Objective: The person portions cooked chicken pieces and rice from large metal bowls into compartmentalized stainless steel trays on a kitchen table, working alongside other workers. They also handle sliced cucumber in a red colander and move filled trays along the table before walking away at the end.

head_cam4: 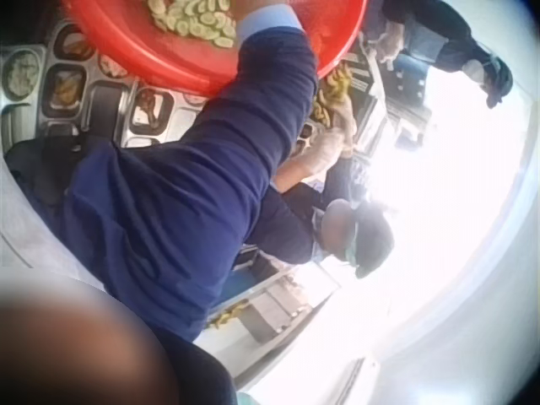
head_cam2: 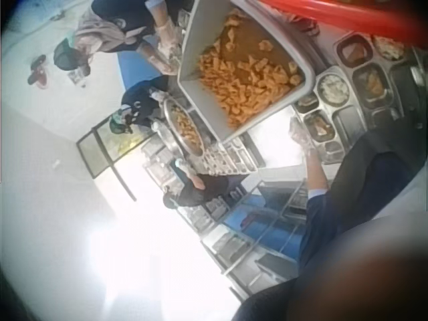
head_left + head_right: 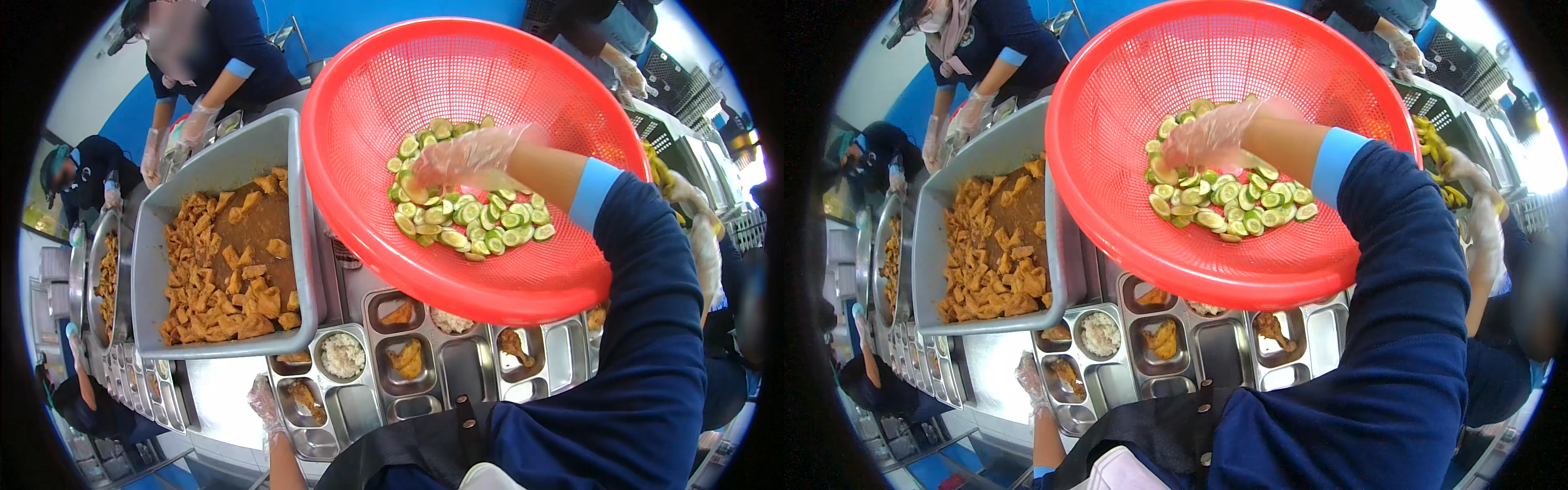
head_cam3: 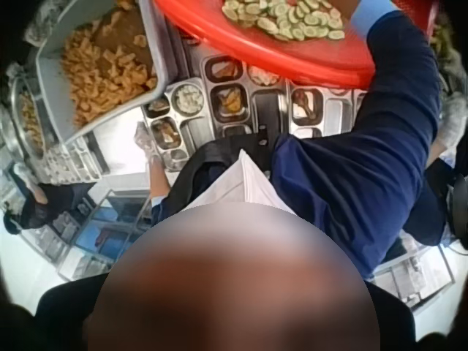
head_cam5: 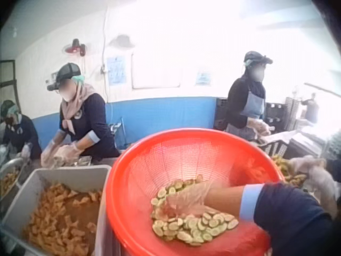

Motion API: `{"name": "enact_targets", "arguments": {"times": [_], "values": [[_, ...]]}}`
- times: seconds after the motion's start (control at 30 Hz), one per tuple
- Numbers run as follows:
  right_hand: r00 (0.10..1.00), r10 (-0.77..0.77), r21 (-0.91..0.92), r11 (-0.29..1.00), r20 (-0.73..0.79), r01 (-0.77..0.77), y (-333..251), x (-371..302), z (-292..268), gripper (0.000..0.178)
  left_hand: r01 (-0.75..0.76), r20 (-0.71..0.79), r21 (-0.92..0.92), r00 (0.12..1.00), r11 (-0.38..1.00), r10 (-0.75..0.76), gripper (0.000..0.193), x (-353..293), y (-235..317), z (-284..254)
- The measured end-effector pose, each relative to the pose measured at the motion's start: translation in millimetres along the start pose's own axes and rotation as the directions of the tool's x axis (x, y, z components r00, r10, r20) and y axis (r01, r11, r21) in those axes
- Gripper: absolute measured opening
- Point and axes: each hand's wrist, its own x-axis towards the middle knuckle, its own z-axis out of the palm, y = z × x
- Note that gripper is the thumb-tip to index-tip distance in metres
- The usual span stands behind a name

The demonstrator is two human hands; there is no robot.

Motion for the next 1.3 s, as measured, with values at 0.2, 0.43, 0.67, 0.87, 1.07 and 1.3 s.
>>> {"name": "enact_targets", "arguments": {"times": [0.2,0.43,0.67,0.87,1.07,1.3], "values": [[0.985,0.000,0.500,0.862,-0.173,0.087,-34,-66,-10,0.044,-0.043,0.055,-0.009,0.998,0.999,0.044,0.037,4,13,3],[0.863,0.059,0.564,0.778,-0.503,0.276,-86,-225,55,0.036,-0.750,0.093,0.201,0.655,0.630,0.750,0.026,10,5,4],[0.881,0.392,0.644,0.752,-0.264,-0.141,-93,-322,198,0.034,-0.157,0.321,-0.540,0.870,0.827,0.375,0.030,3,11,4],[0.685,0.659,0.866,0.493,-0.310,-0.083,-48,-291,368,0.031,-0.245,0.322,-0.466,0.848,0.850,0.421,0.032,7,13,5],[0.606,0.744,0.806,0.526,-0.282,-0.271,-29,-285,387,0.038,-0.314,0.335,-0.272,0.855,0.910,0.395,0.037,11,14,4],[0.587,0.676,0.575,0.719,-0.447,-0.391,-1,-298,396,0.024,-0.277,0.400,-0.355,0.818,0.893,0.413,0.035,12,10,0]]}}
